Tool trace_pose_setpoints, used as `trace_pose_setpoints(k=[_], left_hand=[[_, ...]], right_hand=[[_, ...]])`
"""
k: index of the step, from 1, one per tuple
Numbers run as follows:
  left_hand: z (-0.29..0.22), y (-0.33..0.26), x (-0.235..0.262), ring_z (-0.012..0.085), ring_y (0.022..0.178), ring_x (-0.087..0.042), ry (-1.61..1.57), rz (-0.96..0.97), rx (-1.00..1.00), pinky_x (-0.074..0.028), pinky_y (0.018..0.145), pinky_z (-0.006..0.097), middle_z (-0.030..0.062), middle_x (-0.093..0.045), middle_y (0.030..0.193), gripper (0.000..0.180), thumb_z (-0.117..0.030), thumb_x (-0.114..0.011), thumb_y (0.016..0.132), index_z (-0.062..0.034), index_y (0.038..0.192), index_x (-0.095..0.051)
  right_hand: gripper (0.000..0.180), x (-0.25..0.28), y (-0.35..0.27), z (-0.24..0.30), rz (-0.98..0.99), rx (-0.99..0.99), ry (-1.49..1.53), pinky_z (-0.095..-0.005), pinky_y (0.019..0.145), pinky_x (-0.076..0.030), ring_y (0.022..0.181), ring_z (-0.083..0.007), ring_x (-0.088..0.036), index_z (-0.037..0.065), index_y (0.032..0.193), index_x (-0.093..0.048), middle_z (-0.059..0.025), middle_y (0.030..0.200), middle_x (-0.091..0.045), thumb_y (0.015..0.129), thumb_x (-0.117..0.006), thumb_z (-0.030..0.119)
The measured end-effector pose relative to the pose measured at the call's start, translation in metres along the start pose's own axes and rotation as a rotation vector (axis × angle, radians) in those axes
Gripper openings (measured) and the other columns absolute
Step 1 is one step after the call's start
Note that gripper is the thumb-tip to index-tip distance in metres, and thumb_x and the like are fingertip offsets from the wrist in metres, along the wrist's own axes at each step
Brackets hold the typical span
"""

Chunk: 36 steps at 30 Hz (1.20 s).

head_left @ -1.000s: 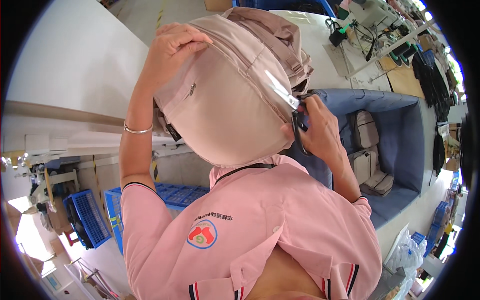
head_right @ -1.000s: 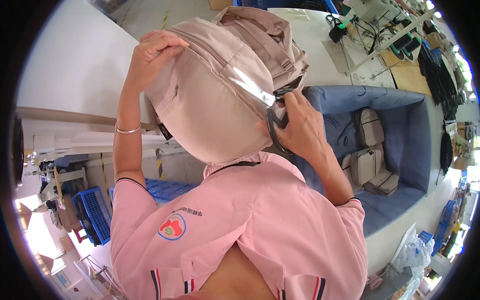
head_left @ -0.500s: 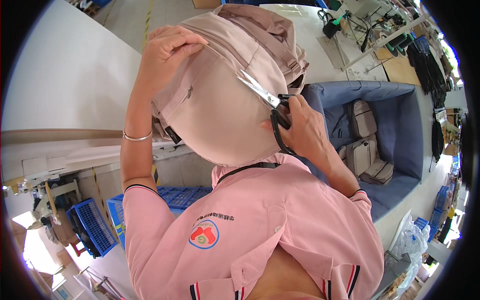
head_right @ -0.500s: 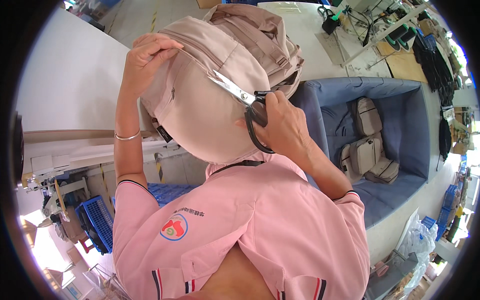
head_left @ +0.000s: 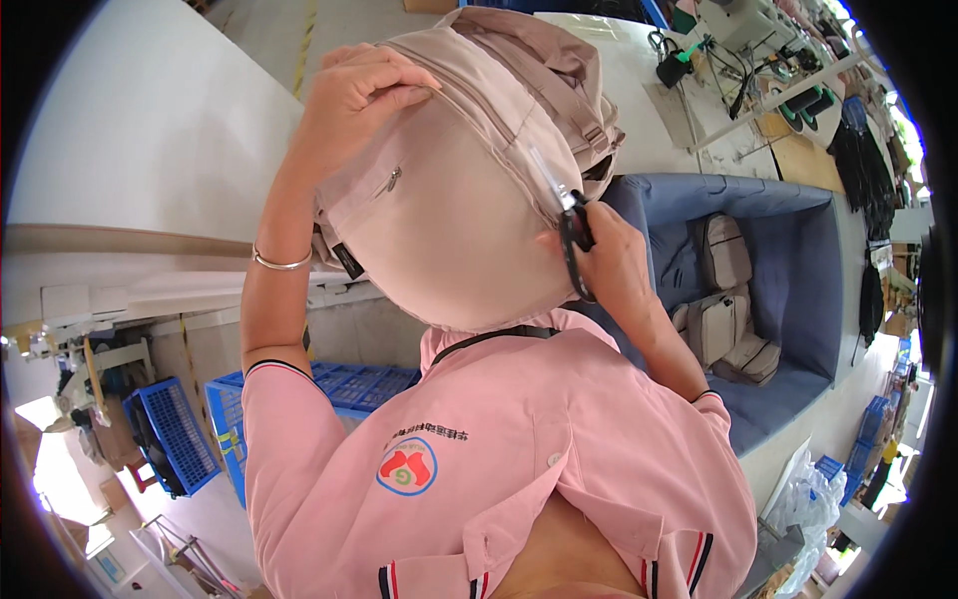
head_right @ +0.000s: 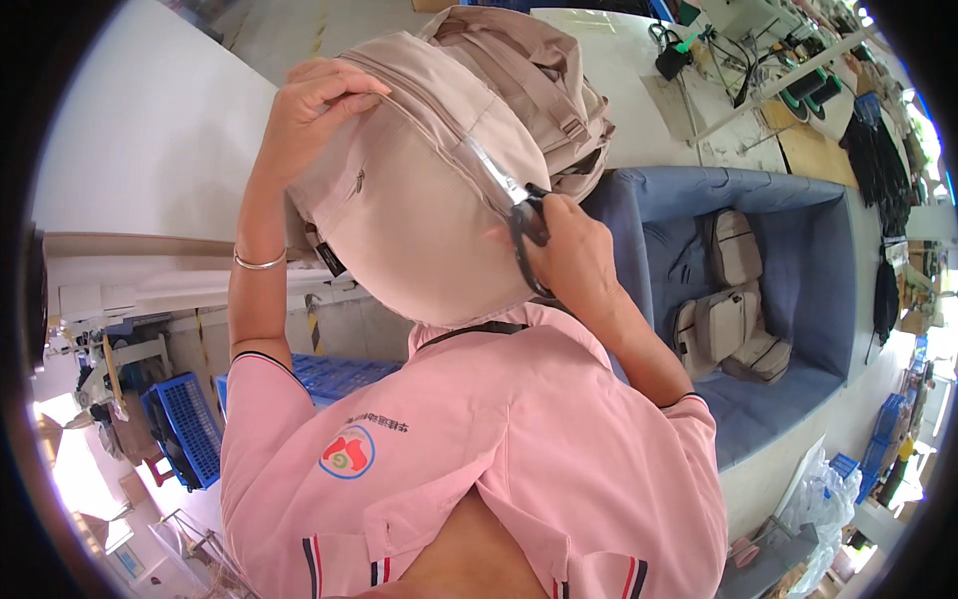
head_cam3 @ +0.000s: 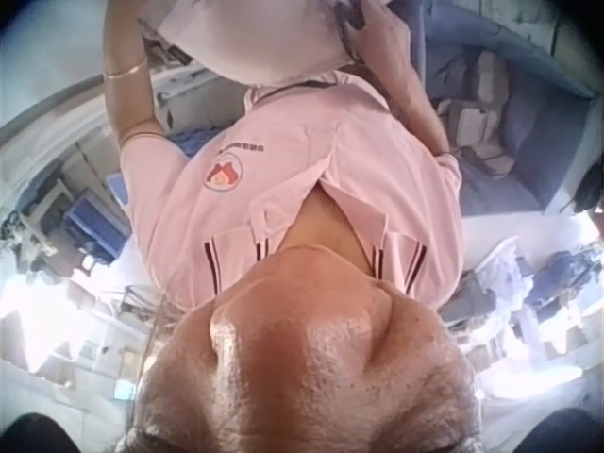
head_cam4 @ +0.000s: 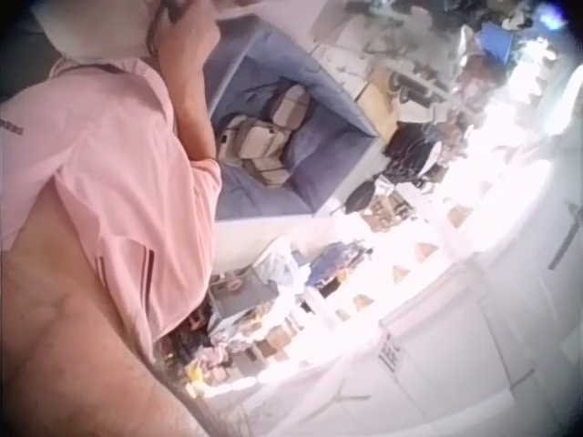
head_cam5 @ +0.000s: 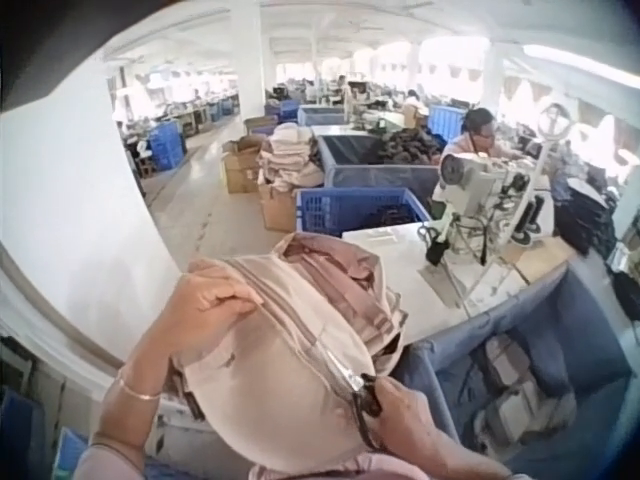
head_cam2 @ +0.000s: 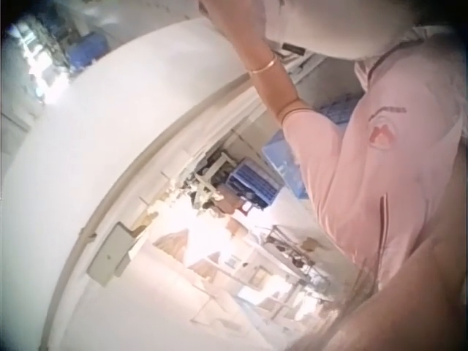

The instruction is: Trimming loose threads from backpacks using scissors.

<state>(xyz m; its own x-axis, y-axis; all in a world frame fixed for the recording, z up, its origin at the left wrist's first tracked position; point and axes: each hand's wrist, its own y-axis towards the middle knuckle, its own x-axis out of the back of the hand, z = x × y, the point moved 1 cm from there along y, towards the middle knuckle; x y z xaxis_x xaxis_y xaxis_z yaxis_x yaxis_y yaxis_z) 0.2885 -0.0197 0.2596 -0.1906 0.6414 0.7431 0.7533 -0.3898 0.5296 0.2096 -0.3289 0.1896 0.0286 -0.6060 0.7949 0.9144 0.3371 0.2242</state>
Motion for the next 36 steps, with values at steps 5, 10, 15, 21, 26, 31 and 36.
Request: trace_pose_setpoints(k=[5,10,15,21,26,31,36], left_hand=[[-0.024,0.0,-0.012,0.0161,0.087,-0.061,0.017,-0.044,-0.012,-0.038,0.097,0.033,0.0013,-0.069,0.082,0.008,-0.01,-0.07,0.085,-0.0076,0.092,-0.075],[-0.039,-0.028,-0.039,0.0193,0.101,-0.058,0.143,-0.227,0.079,-0.035,0.103,0.035,0.0006,-0.066,0.101,0.022,-0.018,-0.075,0.082,-0.0127,0.103,-0.074],[-0.049,-0.12,-0.07,0.0288,0.126,-0.046,0.157,-0.822,0.591,-0.036,0.108,0.039,0.012,-0.056,0.128,0.056,-0.027,-0.078,0.082,-0.0093,0.131,-0.059],[-0.073,-0.274,-0.172,0.0235,0.113,-0.057,-0.507,-1.077,1.407,-0.045,0.098,0.035,0.0157,-0.06,0.125,0.057,-0.033,-0.073,0.089,0.005,0.127,-0.055],[-0.112,-0.286,-0.135,0.0138,0.08,-0.068,-1.172,-1.1,1.296,-0.055,0.073,0.028,0.0083,-0.071,0.1,0.046,-0.031,-0.072,0.09,0.0019,0.12,-0.063],[-0.17,-0.338,-0.097,0.011,0.076,-0.068,-1.137,-1.308,1.055,-0.055,0.072,0.027,0.0063,-0.071,0.098,0.035,-0.026,-0.071,0.09,-0.0011,0.114,-0.065],[-0.27,-0.424,-0.061,0.0173,0.099,-0.067,-0.726,-1.881,0.745,-0.055,0.087,0.035,0.0078,-0.067,0.116,0.039,-0.029,-0.063,0.095,-0.0039,0.124,-0.061]], right_hand=[[0.044,0.001,0.008,0.006,-0.023,-0.072,0.182,-0.033,0.054,-0.039,0.058,-0.0192,-0.044,-0.001,0.078,-0.052,-0.0102,0.064,-0.045,0.082,-0.081,0.032],[0.031,-0.008,-0.008,0.008,0.17,-0.155,0.407,-0.0268,0.052,-0.035,0.059,-0.0063,-0.041,0.001,0.075,-0.054,0.0009,0.06,-0.045,0.085,-0.075,0.021],[0.023,-0.025,-0.015,-0.026,0.259,-0.365,0.792,-0.0237,0.048,-0.035,0.053,-0.004,-0.045,0.003,0.077,-0.059,0.0043,0.061,-0.052,0.089,-0.069,0.018],[0.022,-0.043,-0.029,-0.045,0.274,-0.393,0.852,-0.0239,0.046,-0.031,0.049,-0.0053,-0.043,0.005,0.076,-0.057,0.0051,0.059,-0.048,0.087,-0.069,0.021],[0.02,-0.037,-0.032,-0.038,0.348,-0.248,0.8,-0.0242,0.048,-0.031,0.052,-0.0063,-0.044,0.004,0.077,-0.057,0.0035,0.06,-0.048,0.087,-0.066,0.019],[0.021,-0.046,-0.046,-0.004,0.581,0.063,0.802,-0.0254,0.048,-0.033,0.05,-0.0085,-0.047,0.0,0.077,-0.06,0.0002,0.058,-0.053,0.088,-0.064,0.017],[0.024,-0.065,-0.055,0.035,0.834,0.093,0.795,-0.024,0.049,-0.037,0.049,-0.0089,-0.05,0.0,0.082,-0.062,0.0002,0.058,-0.054,0.093,-0.064,0.021]])
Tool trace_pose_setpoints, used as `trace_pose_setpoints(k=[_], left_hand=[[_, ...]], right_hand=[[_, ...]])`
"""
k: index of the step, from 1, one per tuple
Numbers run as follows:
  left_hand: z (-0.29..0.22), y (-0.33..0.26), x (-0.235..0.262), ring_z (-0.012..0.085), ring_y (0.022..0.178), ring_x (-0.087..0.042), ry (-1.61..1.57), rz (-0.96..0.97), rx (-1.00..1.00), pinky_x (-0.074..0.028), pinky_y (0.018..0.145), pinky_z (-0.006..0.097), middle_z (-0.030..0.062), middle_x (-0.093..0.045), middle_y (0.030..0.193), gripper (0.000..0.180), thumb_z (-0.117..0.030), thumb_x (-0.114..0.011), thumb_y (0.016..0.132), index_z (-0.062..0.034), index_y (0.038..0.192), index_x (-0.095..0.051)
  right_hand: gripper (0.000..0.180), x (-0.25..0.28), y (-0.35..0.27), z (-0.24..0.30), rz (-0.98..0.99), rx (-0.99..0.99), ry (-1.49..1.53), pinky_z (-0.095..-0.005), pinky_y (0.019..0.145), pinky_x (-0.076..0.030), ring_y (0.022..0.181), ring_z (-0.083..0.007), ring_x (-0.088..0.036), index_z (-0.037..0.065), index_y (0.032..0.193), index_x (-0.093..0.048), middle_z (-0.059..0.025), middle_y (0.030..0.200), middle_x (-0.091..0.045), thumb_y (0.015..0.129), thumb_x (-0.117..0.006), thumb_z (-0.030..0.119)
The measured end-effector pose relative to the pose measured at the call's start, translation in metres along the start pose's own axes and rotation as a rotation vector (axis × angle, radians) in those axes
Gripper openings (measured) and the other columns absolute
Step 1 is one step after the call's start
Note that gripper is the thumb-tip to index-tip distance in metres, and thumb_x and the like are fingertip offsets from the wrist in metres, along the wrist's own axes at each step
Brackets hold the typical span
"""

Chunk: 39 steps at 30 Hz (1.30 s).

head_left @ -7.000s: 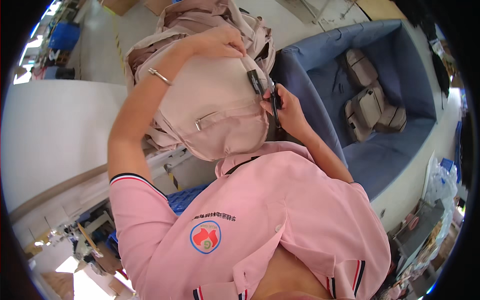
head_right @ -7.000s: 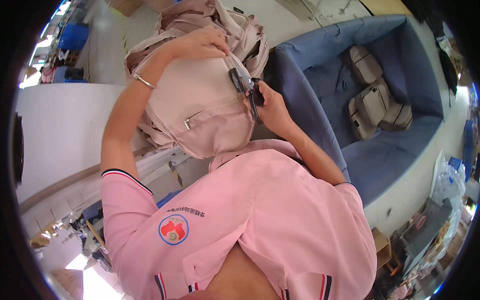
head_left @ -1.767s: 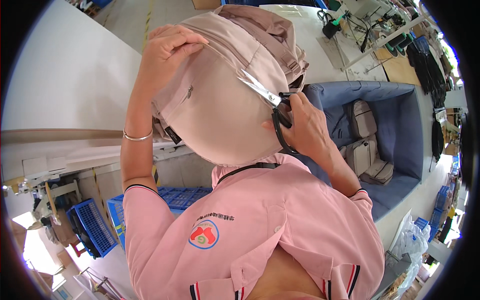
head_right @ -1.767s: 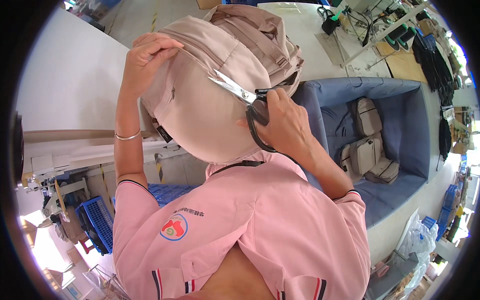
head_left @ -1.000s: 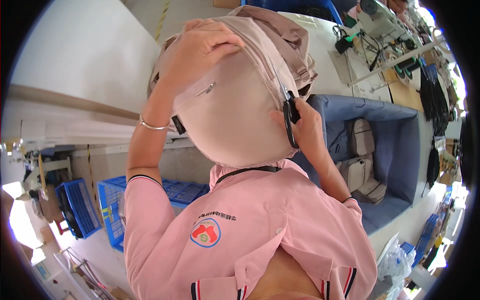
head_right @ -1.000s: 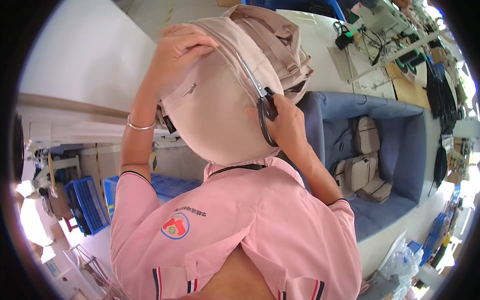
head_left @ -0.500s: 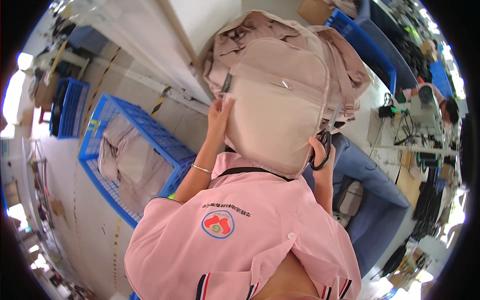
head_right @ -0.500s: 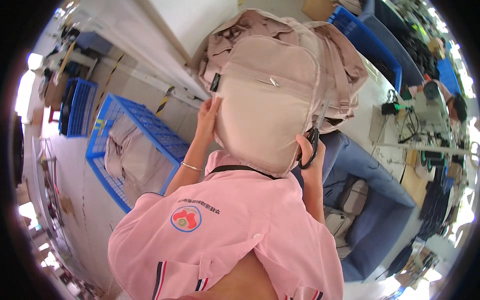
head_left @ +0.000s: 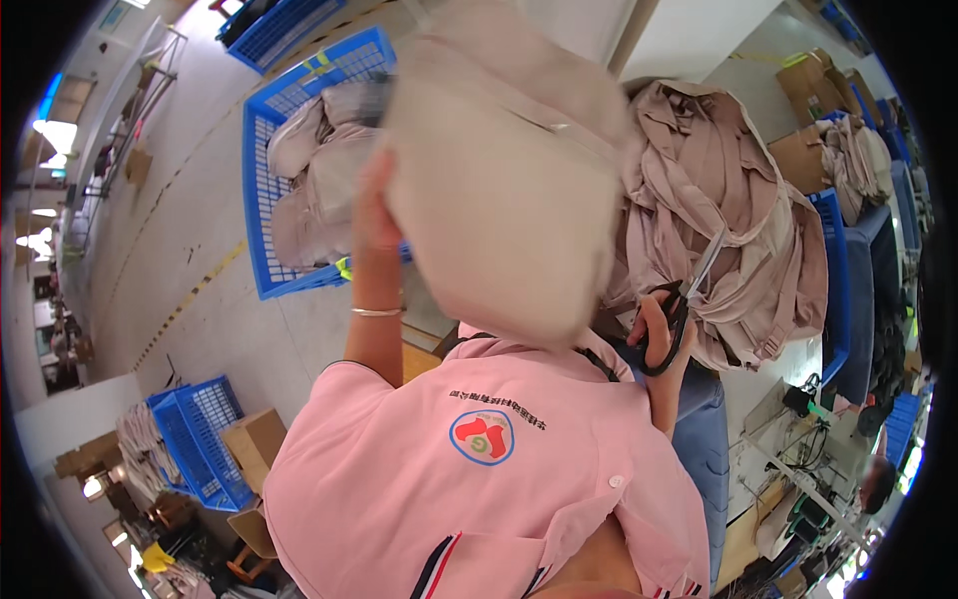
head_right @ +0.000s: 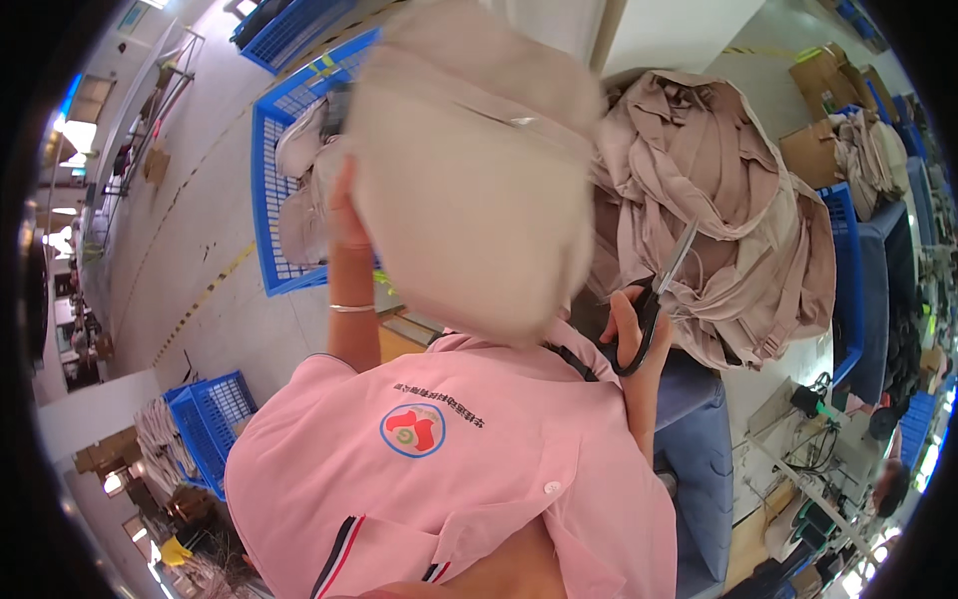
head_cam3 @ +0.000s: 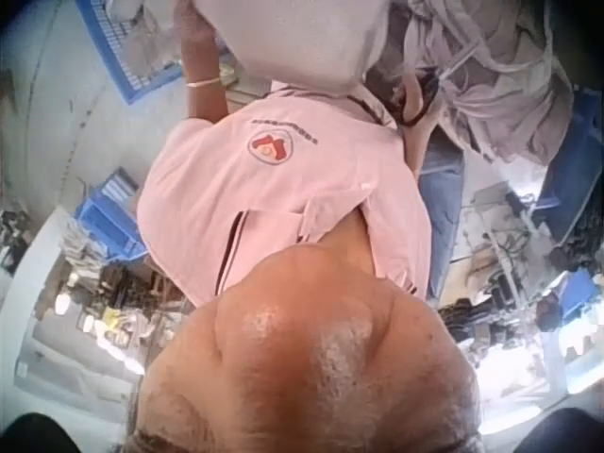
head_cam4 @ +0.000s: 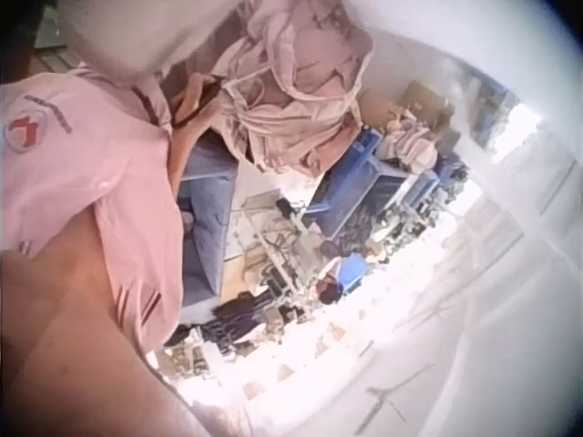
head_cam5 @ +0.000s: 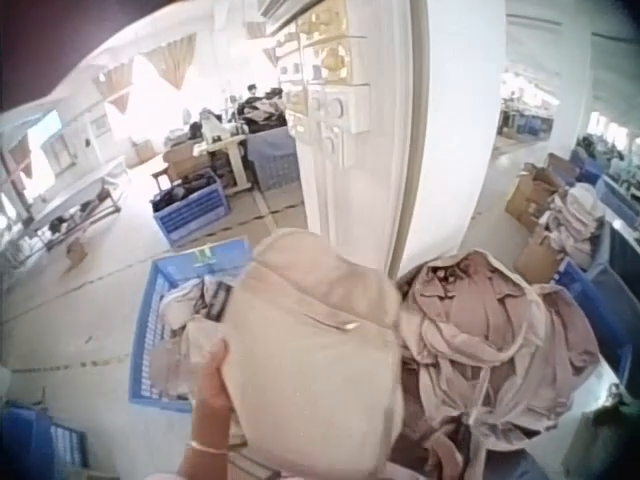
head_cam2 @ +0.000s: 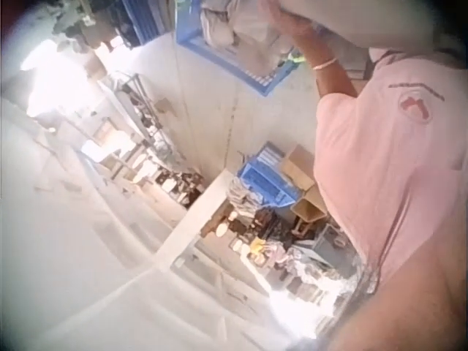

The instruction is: Trimming loose threads from backpacks using scissors.

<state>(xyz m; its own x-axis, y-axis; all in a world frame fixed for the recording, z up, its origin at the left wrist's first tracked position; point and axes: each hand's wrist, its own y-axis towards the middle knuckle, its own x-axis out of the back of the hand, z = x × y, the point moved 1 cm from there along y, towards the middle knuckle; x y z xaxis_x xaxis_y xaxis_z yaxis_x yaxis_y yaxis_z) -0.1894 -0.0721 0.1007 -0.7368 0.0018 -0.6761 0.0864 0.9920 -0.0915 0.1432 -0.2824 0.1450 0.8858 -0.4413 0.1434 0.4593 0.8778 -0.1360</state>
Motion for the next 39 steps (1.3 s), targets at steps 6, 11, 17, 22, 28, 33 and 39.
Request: trace_pose_setpoints(k=[6,11,17,22,28,33,39], left_hand=[[-0.155,0.013,0.146,0.0265,0.127,-0.054,0.288,-0.299,-0.311,-0.043,0.108,0.042,0.0118,-0.056,0.14,0.057,-0.044,-0.05,0.101,-0.0042,0.142,-0.047],[-0.229,0.022,0.311,0.0264,0.129,-0.051,1.025,-0.501,-0.073,-0.042,0.108,0.039,0.0157,-0.051,0.143,0.075,-0.035,-0.07,0.09,0.0026,0.147,-0.04],[-0.097,0.107,0.315,0.024,0.106,-0.063,1.481,-0.259,-0.077,-0.05,0.095,0.038,0.0158,-0.067,0.116,0.051,-0.027,-0.073,0.088,0.0064,0.125,-0.061],[0.157,0.086,-0.054,0.0301,0.114,-0.059,1.404,0.651,-0.316,-0.045,0.101,0.039,0.0161,-0.063,0.123,0.044,-0.019,-0.076,0.084,-0.0048,0.124,-0.064],[0.275,0.055,-0.249,0.0345,0.136,-0.039,1.047,1.3,-0.657,-0.028,0.113,0.051,0.0155,-0.044,0.147,0.073,-0.03,-0.081,0.073,-0.0068,0.137,-0.054],[0.344,0.076,-0.268,0.0399,0.105,-0.062,1.27,1.362,-0.431,-0.049,0.087,0.047,0.0256,-0.065,0.11,0.041,-0.032,-0.071,0.082,-0.0014,0.109,-0.066],[0.249,0.102,-0.354,0.0329,0.054,-0.051,1.171,0.915,-0.465,-0.044,0.058,0.046,0.024,-0.056,0.061,0.058,-0.049,-0.065,0.09,0.0049,0.071,-0.056]], right_hand=[[0.023,-0.002,0.014,-0.003,-0.001,0.042,-0.148,-0.0241,0.046,-0.04,0.048,-0.0082,-0.052,0.001,0.083,-0.063,0.0007,0.057,-0.054,0.093,-0.067,0.022],[0.02,0.002,0.019,-0.02,-0.044,-0.097,-0.165,-0.0229,0.043,-0.041,0.046,-0.0066,-0.051,0.004,0.08,-0.061,0.0018,0.059,-0.054,0.089,-0.068,0.02],[0.029,0.021,0.019,-0.032,-0.204,-0.249,-0.093,-0.0249,0.046,-0.041,0.05,-0.0061,-0.052,0.002,0.085,-0.063,0.001,0.059,-0.055,0.088,-0.075,0.028],[0.03,0.03,0.005,-0.043,-0.395,-0.244,-0.252,-0.0262,0.051,-0.042,0.054,-0.0075,-0.051,0.0,0.087,-0.065,-0.0014,0.06,-0.057,0.086,-0.076,0.029],[0.03,0.037,-0.025,-0.041,-0.652,-0.314,-0.14,-0.026,0.049,-0.04,0.053,-0.0072,-0.051,0.0,0.088,-0.065,-0.003,0.062,-0.058,0.084,-0.078,0.027],[0.028,0.045,-0.051,-0.045,-0.8,-0.386,-0.084,-0.0256,0.047,-0.041,0.051,-0.0069,-0.052,0.0,0.086,-0.064,-0.0022,0.061,-0.057,0.085,-0.078,0.025],[0.024,0.059,-0.073,-0.06,-0.963,-0.418,0.054,-0.0238,0.045,-0.041,0.048,-0.0059,-0.052,0.001,0.082,-0.064,0.0005,0.057,-0.055,0.088,-0.074,0.022]])
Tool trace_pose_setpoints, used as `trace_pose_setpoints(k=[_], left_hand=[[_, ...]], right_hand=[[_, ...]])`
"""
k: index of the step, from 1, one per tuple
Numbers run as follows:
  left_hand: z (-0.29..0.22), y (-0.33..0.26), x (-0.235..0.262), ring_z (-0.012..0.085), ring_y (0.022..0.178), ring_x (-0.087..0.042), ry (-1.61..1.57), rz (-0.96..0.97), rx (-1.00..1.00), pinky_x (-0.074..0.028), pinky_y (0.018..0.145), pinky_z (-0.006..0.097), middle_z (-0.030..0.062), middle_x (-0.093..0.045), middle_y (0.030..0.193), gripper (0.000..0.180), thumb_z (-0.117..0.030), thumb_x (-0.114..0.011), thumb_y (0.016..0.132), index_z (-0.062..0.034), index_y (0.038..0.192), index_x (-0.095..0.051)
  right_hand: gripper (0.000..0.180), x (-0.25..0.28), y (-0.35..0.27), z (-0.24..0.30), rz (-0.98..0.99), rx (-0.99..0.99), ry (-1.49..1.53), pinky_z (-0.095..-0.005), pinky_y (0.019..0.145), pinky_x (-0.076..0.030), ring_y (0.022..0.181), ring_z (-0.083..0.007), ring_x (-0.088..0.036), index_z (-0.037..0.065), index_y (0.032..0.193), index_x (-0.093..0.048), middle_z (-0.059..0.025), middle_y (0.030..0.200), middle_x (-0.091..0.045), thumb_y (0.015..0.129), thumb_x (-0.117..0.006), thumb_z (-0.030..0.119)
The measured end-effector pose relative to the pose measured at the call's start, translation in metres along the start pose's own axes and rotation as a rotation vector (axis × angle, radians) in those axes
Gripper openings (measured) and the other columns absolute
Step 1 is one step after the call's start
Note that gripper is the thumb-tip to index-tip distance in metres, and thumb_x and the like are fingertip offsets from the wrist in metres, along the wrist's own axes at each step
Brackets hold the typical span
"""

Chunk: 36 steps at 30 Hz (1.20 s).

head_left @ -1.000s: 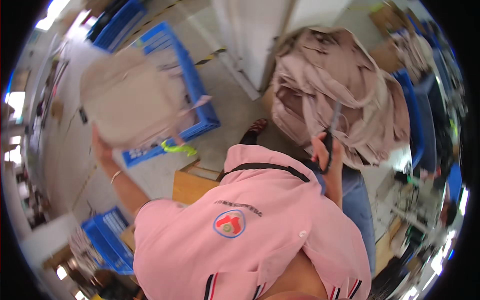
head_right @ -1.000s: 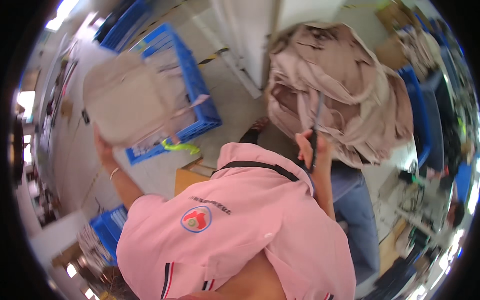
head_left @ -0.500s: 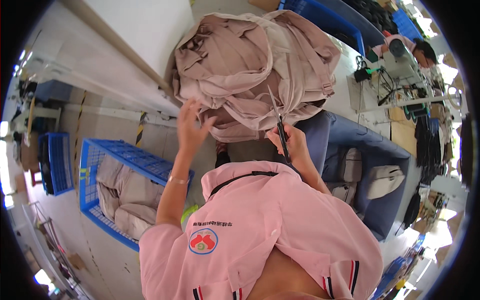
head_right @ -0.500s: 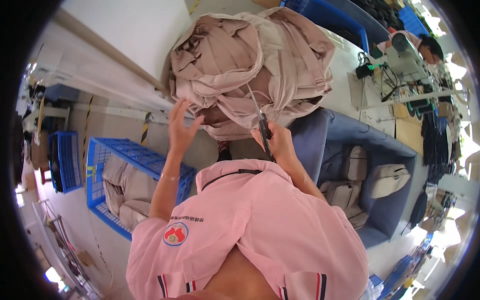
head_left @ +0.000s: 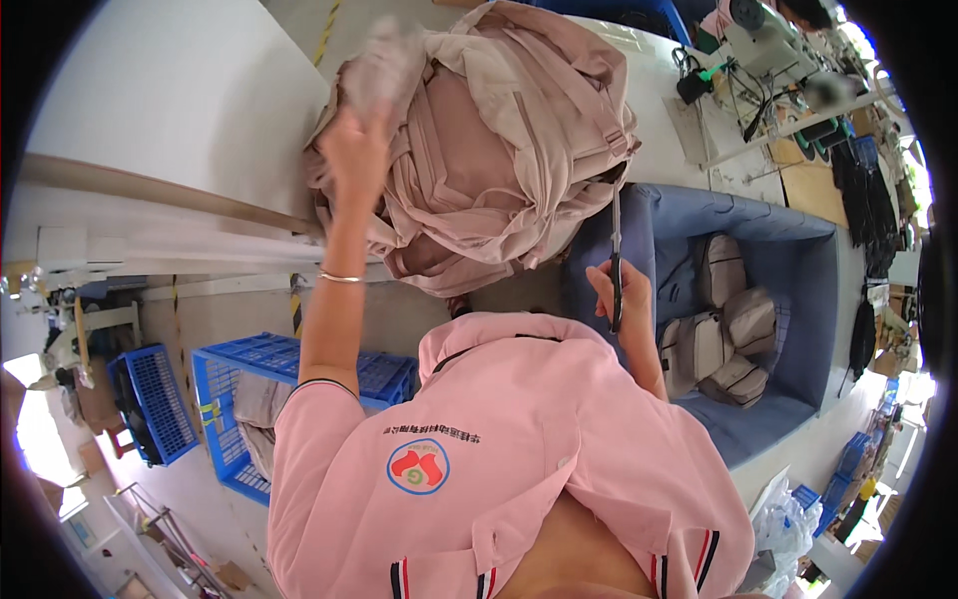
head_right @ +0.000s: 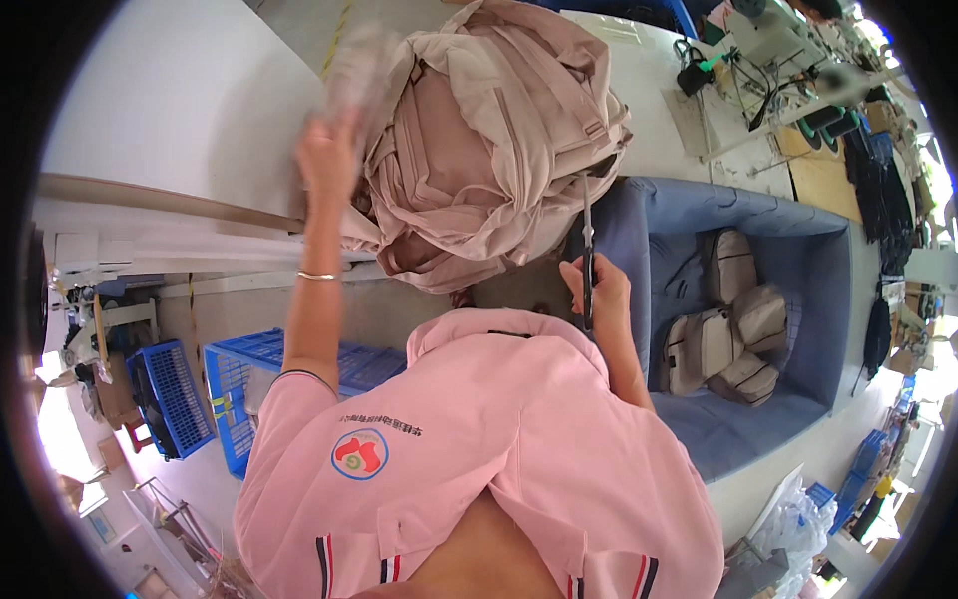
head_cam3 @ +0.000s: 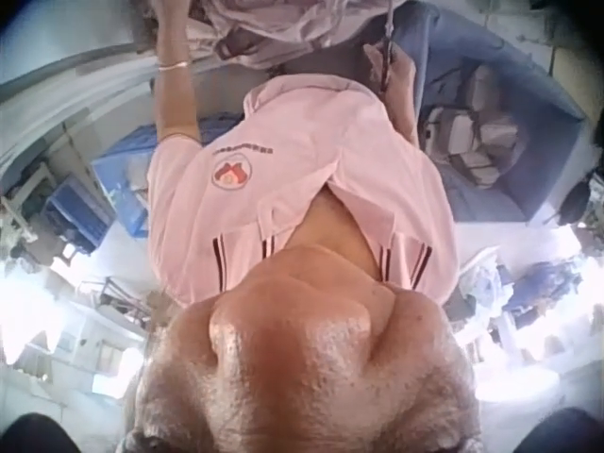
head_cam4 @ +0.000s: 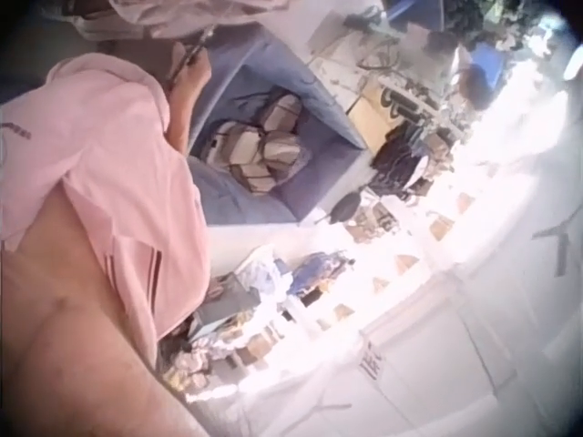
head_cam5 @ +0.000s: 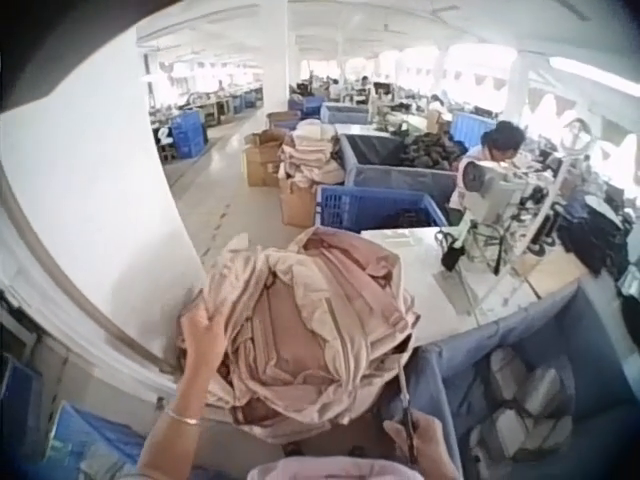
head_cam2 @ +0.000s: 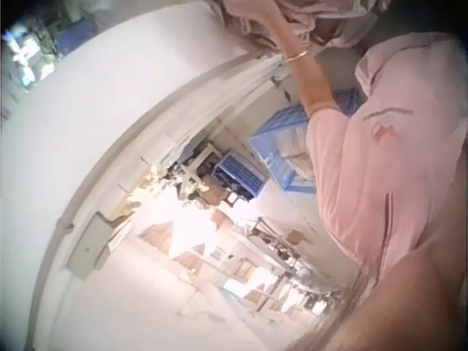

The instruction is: Trimming loose threads from backpacks using scissors.

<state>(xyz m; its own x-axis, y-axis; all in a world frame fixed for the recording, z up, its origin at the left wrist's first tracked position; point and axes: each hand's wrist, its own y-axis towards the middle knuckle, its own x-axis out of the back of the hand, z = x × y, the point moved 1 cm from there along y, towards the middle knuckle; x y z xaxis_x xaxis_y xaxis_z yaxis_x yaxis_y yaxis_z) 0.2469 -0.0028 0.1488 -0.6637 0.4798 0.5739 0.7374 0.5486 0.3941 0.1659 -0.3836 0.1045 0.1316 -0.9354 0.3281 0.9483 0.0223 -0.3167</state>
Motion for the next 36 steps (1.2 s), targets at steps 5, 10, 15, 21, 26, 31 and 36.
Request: trace_pose_setpoints(k=[5,10,15,21,26,31,36], left_hand=[[-0.059,0.017,0.077,0.0276,0.094,-0.066,-0.787,-0.529,-0.162,-0.057,0.08,0.041,0.0141,-0.068,0.105,0.038,-0.036,-0.064,0.093,-0.0001,0.105,-0.066],[-0.093,-0.069,0.09,0.0261,0.129,-0.05,-1.166,-0.698,0.083,-0.043,0.108,0.042,0.0109,-0.047,0.145,0.054,-0.033,-0.048,0.103,-0.0016,0.145,-0.039],[-0.007,-0.222,0.013,0.0175,0.108,-0.06,-0.625,0.265,0.47,-0.047,0.098,0.031,0.0075,-0.061,0.127,0.042,-0.027,-0.05,0.104,0.0008,0.135,-0.051],[0.032,-0.273,0.002,0.015,0.108,-0.061,-0.694,0.856,0.844,-0.046,0.095,0.027,0.0121,-0.068,0.119,0.037,-0.025,-0.059,0.099,0.0044,0.12,-0.067],[0.04,-0.243,0.029,0.0116,0.081,-0.062,-0.52,0.537,0.607,-0.05,0.081,0.027,0.0043,-0.071,0.088,0.025,-0.018,-0.062,0.096,0.0047,0.099,-0.071],[0.082,-0.181,0.026,0.0127,0.085,-0.056,-0.255,-0.005,0.561,-0.046,0.08,0.028,0.005,-0.064,0.101,0.032,-0.024,-0.068,0.093,0.0034,0.109,-0.064],[0.131,-0.189,-0.013,0.0169,0.103,-0.052,-0.459,0.074,0.857,-0.044,0.089,0.029,0.0118,-0.054,0.124,0.067,-0.035,-0.076,0.088,0.0056,0.133,-0.048]], right_hand=[[0.024,-0.001,0.009,0.017,0.09,0.053,0.033,-0.0211,0.044,-0.039,0.047,-0.0052,-0.05,0.003,0.081,-0.062,0.0025,0.058,-0.054,0.091,-0.07,0.023],[0.026,-0.013,0.022,0.027,0.177,0.064,0.052,-0.0216,0.045,-0.041,0.049,-0.0061,-0.052,0.001,0.083,-0.062,0.0004,0.06,-0.056,0.093,-0.067,0.024],[0.038,-0.03,0.037,0.027,0.235,-0.015,0.332,-0.0236,0.052,-0.049,0.064,-0.0122,-0.063,-0.002,0.096,-0.063,-0.0091,0.083,-0.067,0.095,-0.065,0.036],[0.038,-0.058,0.055,0.002,0.315,-0.091,0.397,-0.0238,0.059,-0.051,0.068,-0.0124,-0.065,0.0,0.094,-0.06,-0.0077,0.084,-0.068,0.091,-0.072,0.036],[0.031,-0.073,0.052,-0.012,0.315,0.035,0.195,-0.0247,0.058,-0.049,0.059,-0.0114,-0.06,0.005,0.09,-0.056,-0.0044,0.074,-0.063,0.091,-0.073,0.03],[0.052,-0.071,0.055,0.002,0.176,0.059,-0.032,-0.0311,0.065,-0.051,0.07,-0.0204,-0.063,-0.001,0.094,-0.056,-0.011,0.08,-0.063,0.085,-0.075,0.047],[0.074,-0.083,0.06,0.008,0.09,0.192,-0.414,-0.0403,0.075,-0.052,0.086,-0.0339,-0.065,-0.005,0.105,-0.054,-0.019,0.096,-0.063,0.079,-0.073,0.062]])
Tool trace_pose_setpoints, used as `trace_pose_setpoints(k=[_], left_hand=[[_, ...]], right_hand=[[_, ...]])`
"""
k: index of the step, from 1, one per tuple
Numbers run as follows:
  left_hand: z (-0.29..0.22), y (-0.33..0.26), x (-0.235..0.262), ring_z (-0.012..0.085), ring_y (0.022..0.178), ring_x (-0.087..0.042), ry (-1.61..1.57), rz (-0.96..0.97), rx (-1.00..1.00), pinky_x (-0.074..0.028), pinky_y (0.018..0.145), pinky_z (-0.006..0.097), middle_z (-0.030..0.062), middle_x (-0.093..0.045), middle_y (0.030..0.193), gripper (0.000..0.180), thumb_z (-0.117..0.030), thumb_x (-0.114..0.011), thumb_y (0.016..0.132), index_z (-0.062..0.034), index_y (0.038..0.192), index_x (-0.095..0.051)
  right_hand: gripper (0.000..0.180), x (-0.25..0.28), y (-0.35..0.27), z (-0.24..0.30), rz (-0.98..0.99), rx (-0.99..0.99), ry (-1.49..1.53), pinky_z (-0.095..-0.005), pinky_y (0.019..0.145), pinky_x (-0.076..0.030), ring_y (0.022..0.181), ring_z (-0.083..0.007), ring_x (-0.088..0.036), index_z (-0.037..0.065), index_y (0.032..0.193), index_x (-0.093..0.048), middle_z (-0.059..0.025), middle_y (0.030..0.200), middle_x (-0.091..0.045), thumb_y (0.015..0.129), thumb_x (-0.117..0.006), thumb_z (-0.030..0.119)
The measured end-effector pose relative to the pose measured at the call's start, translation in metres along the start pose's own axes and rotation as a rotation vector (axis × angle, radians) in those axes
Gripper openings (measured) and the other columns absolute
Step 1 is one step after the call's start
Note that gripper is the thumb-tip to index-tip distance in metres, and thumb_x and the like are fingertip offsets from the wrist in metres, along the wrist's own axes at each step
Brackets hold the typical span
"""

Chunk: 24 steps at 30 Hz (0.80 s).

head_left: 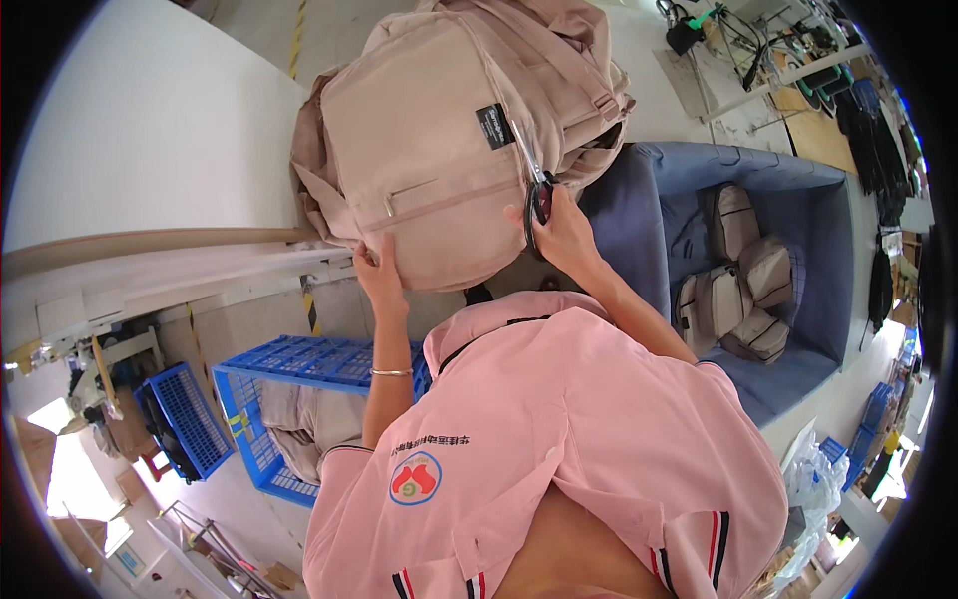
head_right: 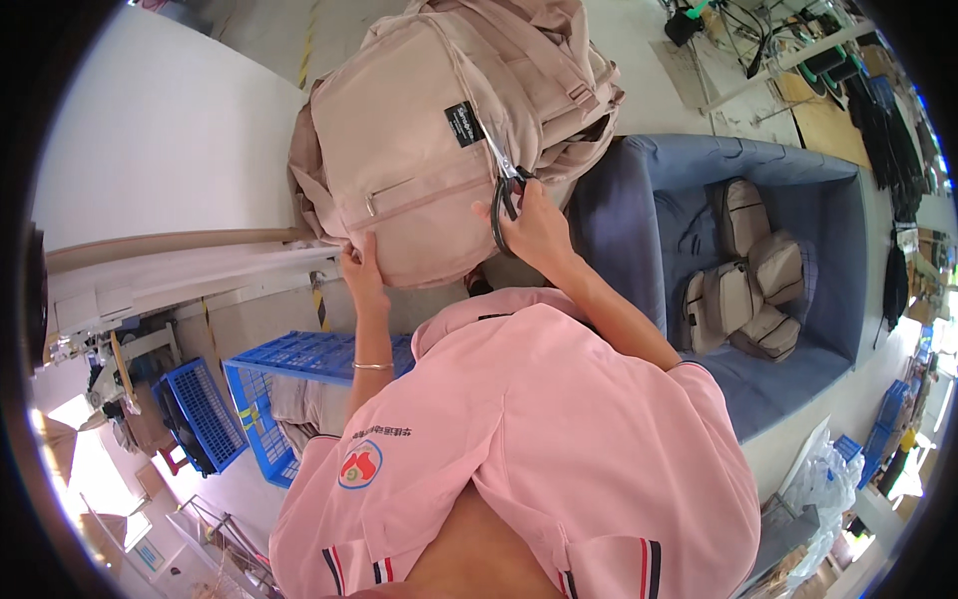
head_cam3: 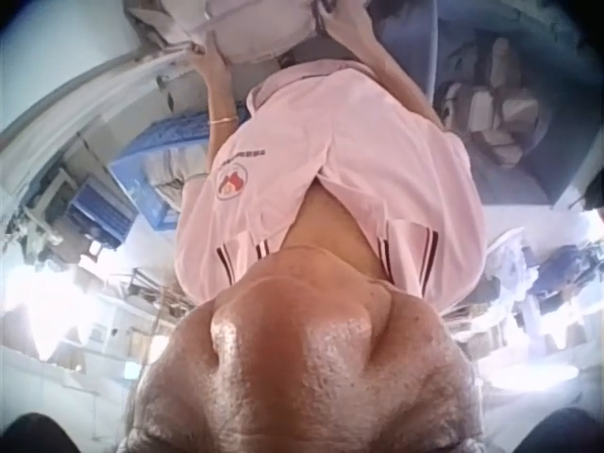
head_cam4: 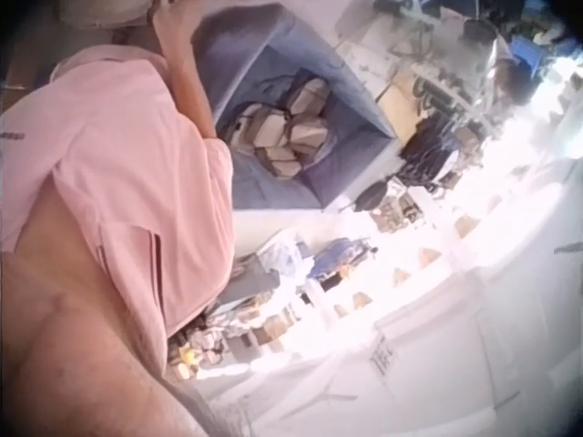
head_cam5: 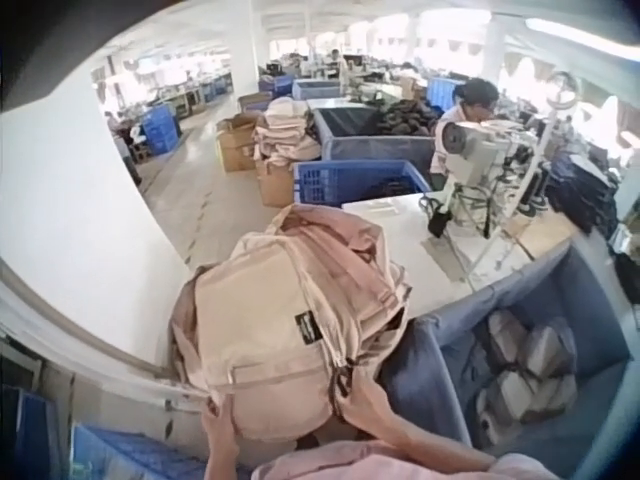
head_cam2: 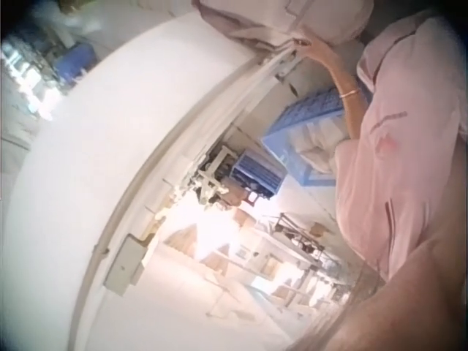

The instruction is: Trimming loose threads from backpacks using scissors.

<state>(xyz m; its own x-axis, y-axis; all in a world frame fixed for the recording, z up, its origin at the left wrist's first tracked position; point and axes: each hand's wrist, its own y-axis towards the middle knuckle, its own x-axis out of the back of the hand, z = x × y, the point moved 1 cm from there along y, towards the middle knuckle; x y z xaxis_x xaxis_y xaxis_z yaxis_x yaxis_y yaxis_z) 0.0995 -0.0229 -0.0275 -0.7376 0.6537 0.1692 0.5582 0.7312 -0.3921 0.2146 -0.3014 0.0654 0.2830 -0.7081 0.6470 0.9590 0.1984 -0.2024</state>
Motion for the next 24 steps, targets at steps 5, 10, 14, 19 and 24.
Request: trace_pose_setpoints(k=[5,10,14,19,24], left_hand=[[0.001,-0.007,-0.01,0.0202,0.105,-0.054,-0.067,-0.056,-0.121,-0.044,0.092,0.031,0.0136,-0.057,0.119,0.071,-0.032,-0.079,0.085,0.007,0.134,-0.045],[-0.003,-0.004,-0.007,0.0201,0.105,-0.054,0.021,-0.024,-0.128,-0.045,0.092,0.032,0.0145,-0.057,0.119,0.066,-0.03,-0.08,0.085,0.0056,0.131,-0.048],[0.001,-0.001,-0.005,0.0199,0.104,-0.054,-0.001,0.003,-0.177,-0.044,0.091,0.032,0.0141,-0.057,0.118,0.063,-0.028,-0.079,0.085,0.0053,0.129,-0.049],[-0.005,-0.006,-0.008,0.0203,0.108,-0.054,-0.036,0.013,-0.144,-0.044,0.094,0.032,0.015,-0.057,0.122,0.065,-0.027,-0.08,0.085,0.0054,0.131,-0.048],[-0.008,-0.01,-0.01,0.0197,0.109,-0.053,-0.051,-0.036,-0.153,-0.044,0.095,0.032,0.0148,-0.056,0.124,0.064,-0.025,-0.08,0.084,0.0068,0.13,-0.049]], right_hand=[[0.084,-0.005,0.015,0.0,-0.07,0.027,-0.12,-0.0452,0.075,-0.051,0.093,-0.0398,-0.065,-0.006,0.103,-0.052,-0.0236,0.102,-0.063,0.076,-0.068,0.072],[0.074,-0.003,0.027,0.017,-0.16,0.077,-0.231,-0.0458,0.07,-0.05,0.08,-0.0403,-0.066,-0.004,0.09,-0.053,-0.0236,0.087,-0.065,0.08,-0.068,0.067],[0.067,-0.003,0.031,0.026,-0.153,0.125,-0.252,-0.0474,0.062,-0.049,0.069,-0.0434,-0.064,-0.003,0.083,-0.05,-0.0234,0.071,-0.062,0.083,-0.069,0.061],[0.056,-0.012,0.032,0.021,-0.203,0.174,-0.175,-0.0486,0.06,-0.048,0.067,-0.0451,-0.063,-0.003,0.082,-0.049,-0.0241,0.068,-0.061,0.087,-0.07,0.048],[0.048,-0.018,0.038,0.015,-0.201,0.127,-0.179,-0.0492,0.061,-0.048,0.07,-0.0452,-0.063,-0.003,0.082,-0.05,-0.0249,0.069,-0.062,0.09,-0.069,0.04]])
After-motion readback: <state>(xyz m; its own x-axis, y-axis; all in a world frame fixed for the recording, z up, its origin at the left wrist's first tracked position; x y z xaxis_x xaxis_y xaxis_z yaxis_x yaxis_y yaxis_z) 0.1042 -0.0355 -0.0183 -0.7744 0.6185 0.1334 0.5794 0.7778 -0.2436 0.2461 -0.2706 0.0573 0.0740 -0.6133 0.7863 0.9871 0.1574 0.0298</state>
